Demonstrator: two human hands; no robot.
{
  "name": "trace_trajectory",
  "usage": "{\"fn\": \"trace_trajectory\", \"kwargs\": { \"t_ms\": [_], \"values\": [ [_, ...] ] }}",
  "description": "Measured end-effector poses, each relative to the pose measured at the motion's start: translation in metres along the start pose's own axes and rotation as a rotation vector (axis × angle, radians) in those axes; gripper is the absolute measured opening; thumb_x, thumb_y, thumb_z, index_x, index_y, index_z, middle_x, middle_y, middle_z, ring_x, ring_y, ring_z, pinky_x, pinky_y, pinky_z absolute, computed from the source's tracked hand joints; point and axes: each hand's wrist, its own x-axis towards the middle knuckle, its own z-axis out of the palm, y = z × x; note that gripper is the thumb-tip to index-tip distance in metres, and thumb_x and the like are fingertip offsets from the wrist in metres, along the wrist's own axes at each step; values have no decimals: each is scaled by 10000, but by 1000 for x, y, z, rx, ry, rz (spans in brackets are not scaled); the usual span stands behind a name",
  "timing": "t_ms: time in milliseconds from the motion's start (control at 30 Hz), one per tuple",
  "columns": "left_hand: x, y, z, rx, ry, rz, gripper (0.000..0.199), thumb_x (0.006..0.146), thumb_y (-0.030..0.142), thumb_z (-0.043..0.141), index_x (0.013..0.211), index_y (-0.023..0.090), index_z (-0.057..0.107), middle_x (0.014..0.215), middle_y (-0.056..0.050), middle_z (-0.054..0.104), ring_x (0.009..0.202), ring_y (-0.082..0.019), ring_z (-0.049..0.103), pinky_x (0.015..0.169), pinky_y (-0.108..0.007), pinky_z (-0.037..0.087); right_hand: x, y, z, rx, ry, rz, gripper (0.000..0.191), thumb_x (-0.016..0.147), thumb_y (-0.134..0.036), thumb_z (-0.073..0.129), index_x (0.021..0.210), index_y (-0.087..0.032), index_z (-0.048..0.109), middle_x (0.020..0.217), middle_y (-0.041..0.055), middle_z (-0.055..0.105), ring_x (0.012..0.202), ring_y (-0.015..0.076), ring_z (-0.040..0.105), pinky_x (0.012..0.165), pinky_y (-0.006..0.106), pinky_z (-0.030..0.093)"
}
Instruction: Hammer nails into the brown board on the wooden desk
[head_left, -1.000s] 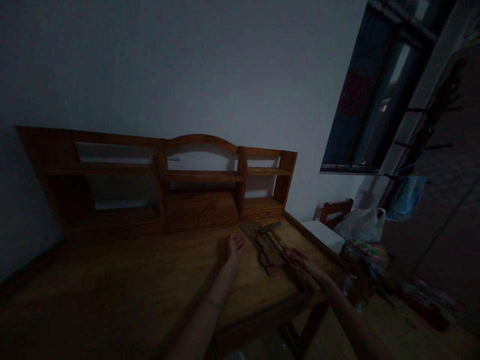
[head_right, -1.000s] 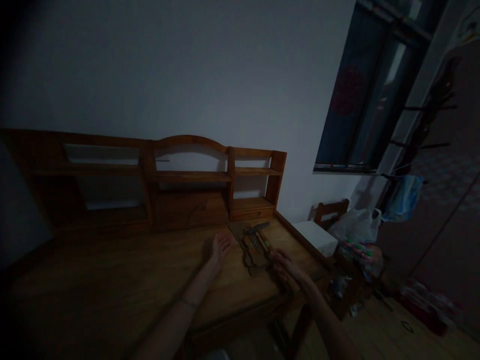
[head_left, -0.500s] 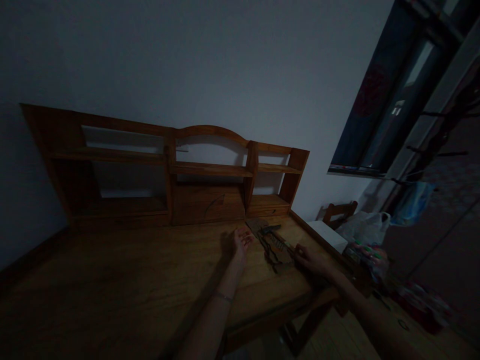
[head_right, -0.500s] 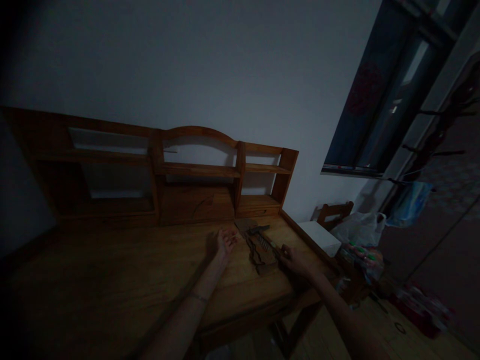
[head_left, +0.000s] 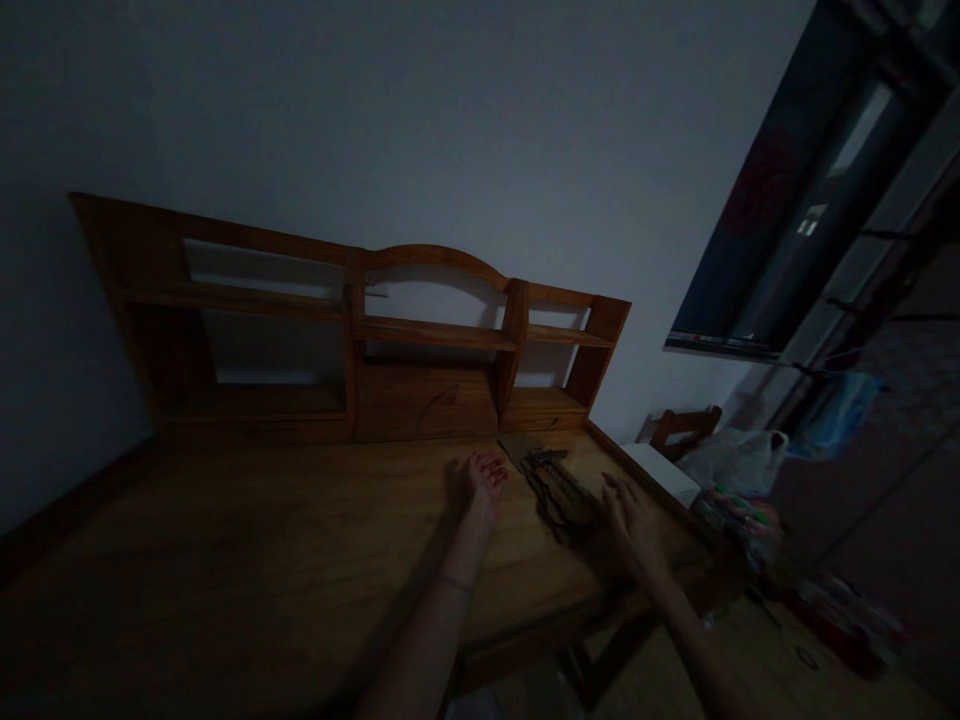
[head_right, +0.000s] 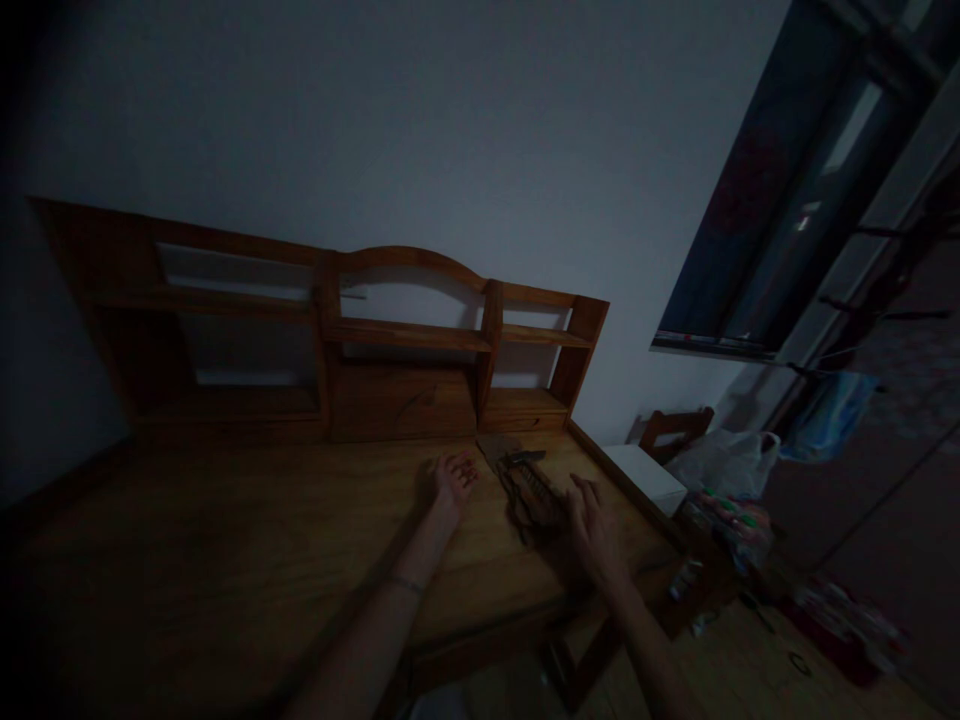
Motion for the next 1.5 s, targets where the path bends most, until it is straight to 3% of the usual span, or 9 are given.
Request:
{"fn": "trace_trajectory", "kwargs": {
  "t_ms": [67, 133, 233, 300, 567, 1500],
  "values": [
    [-2, 1, -1, -6, -7, -12, 354, 886, 409, 360, 862, 143, 592, 722, -81, 613, 564, -158, 581, 583, -304, 500, -11, -20, 5, 101, 23, 14, 405, 991, -353, 292, 1384, -286, 362, 1383, 54, 421, 1251, 207, 421, 1042, 372, 359],
    [-4, 3, -1, -16, -21, -26, 341, 885, 402, 359, 852, 150, 586, 741, -86, 618, 575, -162, 584, 592, -307, 500, -19, -31, 14, 124, -36, 1, 434, 970, -394, 361, 1399, -324, 347, 1487, 21, 277, 1328, 225, 321, 1086, 399, 310],
    [-5, 5, -4, -32, -33, -43, 323, 877, 395, 364, 835, 156, 576, 748, -89, 615, 583, -166, 578, 593, -311, 497, -21, -29, 29, 116, -136, -30, 450, 946, -433, 414, 1387, -353, 373, 1545, -31, 110, 1385, 259, 187, 1120, 446, 241],
    [-3, 6, -5, -44, -24, -42, 330, 870, 403, 368, 839, 151, 579, 744, -88, 604, 584, -165, 570, 581, -305, 490, -17, -22, 36, 110, -193, -55, 454, 946, -442, 410, 1391, -365, 364, 1550, -45, 86, 1394, 264, 151, 1126, 467, 218],
    [-1, 10, -6, -108, 2, -35, 337, 868, 406, 360, 850, 153, 581, 752, -85, 564, 602, -156, 549, 598, -296, 485, -7, -11, 47, 89, -298, -133, 477, 968, -438, 361, 1424, -304, 318, 1443, 21, 397, 1357, 224, 278, 1134, 501, 165],
    [-7, 8, -4, -63, 1, -1, 329, 865, 397, 357, 853, 160, 585, 765, -86, 567, 620, -158, 551, 608, -303, 495, -11, -9, 47, 9, -286, -196, 481, 961, -454, 356, 1402, -264, 378, 1437, 47, 403, 1337, 260, 316, 1120, 526, 169]
  ]
}}
